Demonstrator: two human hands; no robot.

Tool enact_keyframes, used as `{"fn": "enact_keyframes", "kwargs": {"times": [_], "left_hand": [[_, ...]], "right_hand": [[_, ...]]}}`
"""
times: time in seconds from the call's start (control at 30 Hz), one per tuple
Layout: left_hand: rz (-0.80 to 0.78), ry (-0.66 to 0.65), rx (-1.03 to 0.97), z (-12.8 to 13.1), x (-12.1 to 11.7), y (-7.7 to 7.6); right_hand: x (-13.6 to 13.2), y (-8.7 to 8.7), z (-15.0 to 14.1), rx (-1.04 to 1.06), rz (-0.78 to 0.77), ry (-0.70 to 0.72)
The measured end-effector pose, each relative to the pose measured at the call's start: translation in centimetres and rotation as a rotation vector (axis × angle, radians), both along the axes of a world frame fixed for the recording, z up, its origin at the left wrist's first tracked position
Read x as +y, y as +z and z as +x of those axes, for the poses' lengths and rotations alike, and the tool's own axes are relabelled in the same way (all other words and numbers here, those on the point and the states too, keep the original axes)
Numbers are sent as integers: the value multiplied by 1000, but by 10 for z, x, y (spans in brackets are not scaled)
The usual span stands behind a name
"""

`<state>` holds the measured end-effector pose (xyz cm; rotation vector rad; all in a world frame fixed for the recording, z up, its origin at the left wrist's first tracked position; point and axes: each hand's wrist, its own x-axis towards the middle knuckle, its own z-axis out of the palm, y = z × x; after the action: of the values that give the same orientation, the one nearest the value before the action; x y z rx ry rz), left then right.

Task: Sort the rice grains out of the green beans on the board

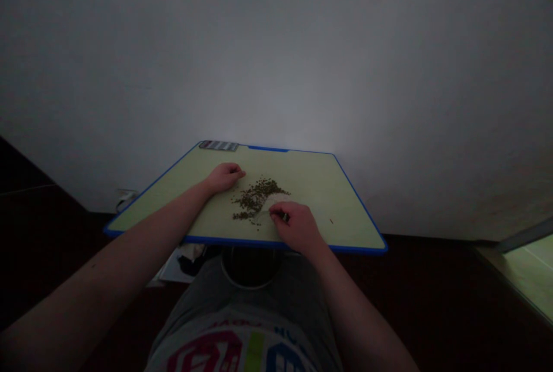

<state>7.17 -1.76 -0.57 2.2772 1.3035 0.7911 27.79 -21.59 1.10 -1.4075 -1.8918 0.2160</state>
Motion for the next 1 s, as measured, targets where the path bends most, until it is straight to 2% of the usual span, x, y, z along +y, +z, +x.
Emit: {"fn": "enact_keyframes", "kwargs": {"times": [0.23, 0.67, 1.0], "left_hand": [[11, -2, 10, 0, 0, -1], [-1, -1, 18, -1, 2, -1], [-16, 11, -1, -1, 2, -3]], "right_hand": [[6, -3, 14, 27, -87, -119], [2, -5, 5, 104, -225, -19], [-4, -8, 13, 152, -318, 3]]}}
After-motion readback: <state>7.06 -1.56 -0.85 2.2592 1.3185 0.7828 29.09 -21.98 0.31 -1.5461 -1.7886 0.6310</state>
